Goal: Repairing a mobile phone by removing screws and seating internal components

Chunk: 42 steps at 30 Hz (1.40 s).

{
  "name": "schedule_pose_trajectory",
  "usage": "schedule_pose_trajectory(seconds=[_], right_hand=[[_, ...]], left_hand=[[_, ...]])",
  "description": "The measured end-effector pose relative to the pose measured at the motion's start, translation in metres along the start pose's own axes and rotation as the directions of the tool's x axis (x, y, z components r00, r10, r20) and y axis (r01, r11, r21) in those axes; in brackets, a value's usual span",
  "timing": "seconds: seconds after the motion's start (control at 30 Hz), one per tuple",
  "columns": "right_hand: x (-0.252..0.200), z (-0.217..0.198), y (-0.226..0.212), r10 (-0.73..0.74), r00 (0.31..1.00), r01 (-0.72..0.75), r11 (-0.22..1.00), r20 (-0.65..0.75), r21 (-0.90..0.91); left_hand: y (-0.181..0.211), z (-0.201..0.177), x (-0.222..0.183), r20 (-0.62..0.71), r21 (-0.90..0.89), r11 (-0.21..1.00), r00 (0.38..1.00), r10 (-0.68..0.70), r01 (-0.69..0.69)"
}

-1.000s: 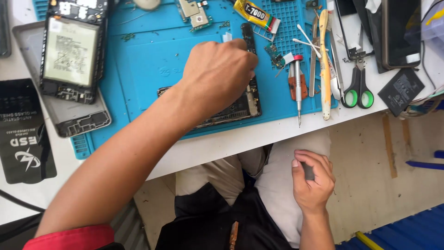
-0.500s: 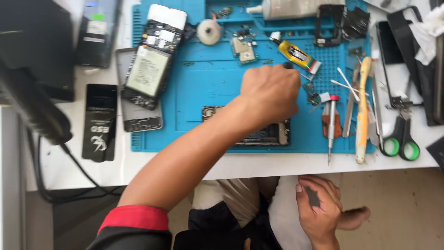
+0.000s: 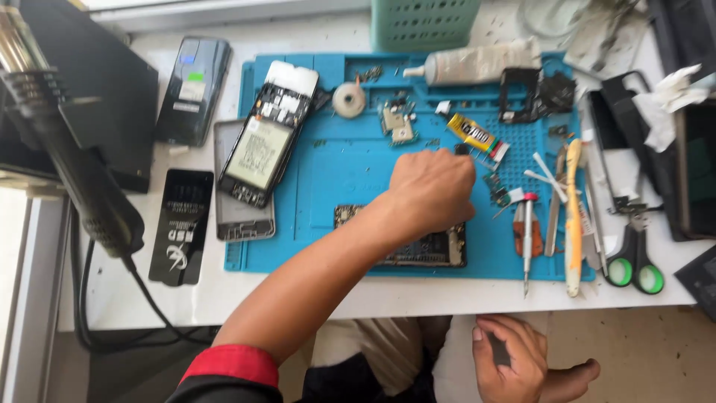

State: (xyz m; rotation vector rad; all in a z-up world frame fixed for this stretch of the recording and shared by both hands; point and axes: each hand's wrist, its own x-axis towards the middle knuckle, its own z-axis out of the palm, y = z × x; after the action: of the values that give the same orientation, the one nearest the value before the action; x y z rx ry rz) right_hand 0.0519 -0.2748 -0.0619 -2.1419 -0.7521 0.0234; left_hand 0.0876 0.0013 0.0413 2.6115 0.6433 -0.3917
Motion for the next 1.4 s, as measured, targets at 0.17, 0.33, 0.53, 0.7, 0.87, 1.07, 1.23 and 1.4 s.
schedule_pose_trajectory(seconds=[0.17,0.33,0.53,0.7,0.87,1.07,1.23,1.4], right_hand=[[0.002,0.000,0.004,0.029,0.999,-0.028,0.997,0.015,-0.068],[0.001,0.010,0.033,-0.070,0.997,0.071,0.997,0.023,-0.035],[0.009,0.008,0.034,-0.226,0.973,0.226,0.974,0.038,-0.007],[0.010,0.008,0.031,-0.206,0.977,0.205,0.978,0.054,0.021],[0.008,0.010,0.036,-0.211,0.977,0.211,0.978,0.043,-0.002],[0.006,0.010,0.045,-0.206,0.978,0.207,0.977,0.035,-0.045],[0.005,0.011,0.049,-0.191,0.980,0.193,0.981,0.049,-0.034],[0.004,0.012,0.057,-0.204,0.978,0.206,0.977,0.037,-0.059]], left_hand=[[0.000,-0.014,-0.006,0.061,0.018,0.999,0.998,0.035,-0.036],[-0.004,-0.022,-0.004,0.144,-0.066,0.998,0.990,0.004,0.006],[0.003,-0.013,0.007,0.154,-0.036,0.993,0.983,-0.104,0.111],[-0.005,-0.001,0.016,0.117,-0.034,0.995,0.989,-0.087,0.092],[-0.026,0.004,0.016,0.059,-0.090,0.989,0.990,0.127,-0.121],[-0.039,0.001,0.016,0.038,-0.115,0.950,0.955,0.295,-0.289],[-0.031,0.005,0.014,0.046,-0.087,0.966,0.968,0.248,-0.244],[-0.016,0.021,0.017,-0.060,0.250,0.938,0.963,0.264,-0.241]])
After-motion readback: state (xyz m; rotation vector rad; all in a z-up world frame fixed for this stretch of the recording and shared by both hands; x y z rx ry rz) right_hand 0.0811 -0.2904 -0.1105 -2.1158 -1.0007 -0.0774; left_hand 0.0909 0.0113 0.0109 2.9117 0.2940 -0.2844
